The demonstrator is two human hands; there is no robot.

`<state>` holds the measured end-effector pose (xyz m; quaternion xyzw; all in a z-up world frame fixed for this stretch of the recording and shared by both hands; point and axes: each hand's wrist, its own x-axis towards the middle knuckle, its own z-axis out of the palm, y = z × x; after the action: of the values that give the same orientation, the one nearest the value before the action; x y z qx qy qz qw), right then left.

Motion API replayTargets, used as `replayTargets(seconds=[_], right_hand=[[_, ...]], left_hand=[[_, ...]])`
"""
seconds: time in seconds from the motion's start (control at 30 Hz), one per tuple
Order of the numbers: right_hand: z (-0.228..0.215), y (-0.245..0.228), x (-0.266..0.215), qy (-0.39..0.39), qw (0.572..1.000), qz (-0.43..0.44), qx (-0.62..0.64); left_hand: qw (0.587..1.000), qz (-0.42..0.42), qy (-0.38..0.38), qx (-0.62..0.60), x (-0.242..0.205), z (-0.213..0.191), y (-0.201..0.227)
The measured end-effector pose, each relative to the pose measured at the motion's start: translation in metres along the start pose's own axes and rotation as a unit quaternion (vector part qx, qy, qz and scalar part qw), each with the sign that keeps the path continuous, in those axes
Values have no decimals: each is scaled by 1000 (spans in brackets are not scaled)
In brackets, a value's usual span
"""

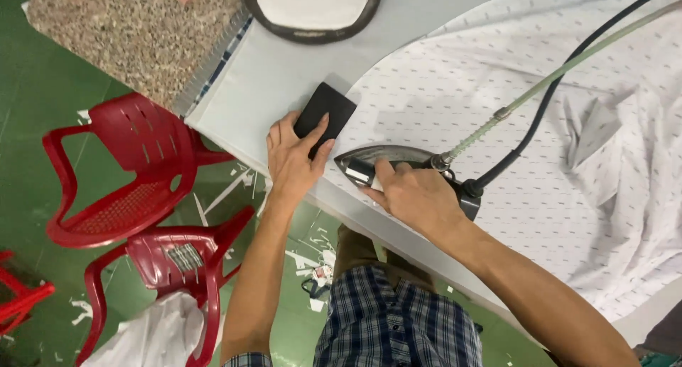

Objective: The person irons a white patterned shirt on a flat ironing board using a steam iron. They repeatedly smooth the fabric, reposition the shirt, and use a small black rectangular object to press down sections while ironing.

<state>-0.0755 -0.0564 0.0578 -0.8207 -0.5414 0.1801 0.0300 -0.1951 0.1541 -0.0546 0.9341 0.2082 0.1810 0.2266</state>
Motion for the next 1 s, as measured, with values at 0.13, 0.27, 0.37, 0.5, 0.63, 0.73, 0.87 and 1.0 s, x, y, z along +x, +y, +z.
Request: replayTargets(seconds=[0.13,0.27,0.37,0.5,0.63,0.73,0.87,1.0], right_hand=[[9,10,-26,-10,1000,12,17],[12,27,-62,-29,999,25,18],[19,47,-97,-70,997,35,23],[30,76,-151,-82,995,53,24],[32,103,-210,-48,996,70,16],[27,123,-254,-67,989,128,35],[12,159,-333,-78,959,243,119],[-19,183,-458,-41,880,415,226]], left_hand=[[999,35,-5,3,-1,0,0],[996,83,-42,-9,2,1,7],[989,81,-124,-16,4,2,35],[959,36,-279,18,5,22,90],[929,50,-357,78,-2,46,166],[907,68,-403,98,-16,62,222],[877,120,-445,137,-40,91,289],[836,153,-499,171,-69,102,363]])
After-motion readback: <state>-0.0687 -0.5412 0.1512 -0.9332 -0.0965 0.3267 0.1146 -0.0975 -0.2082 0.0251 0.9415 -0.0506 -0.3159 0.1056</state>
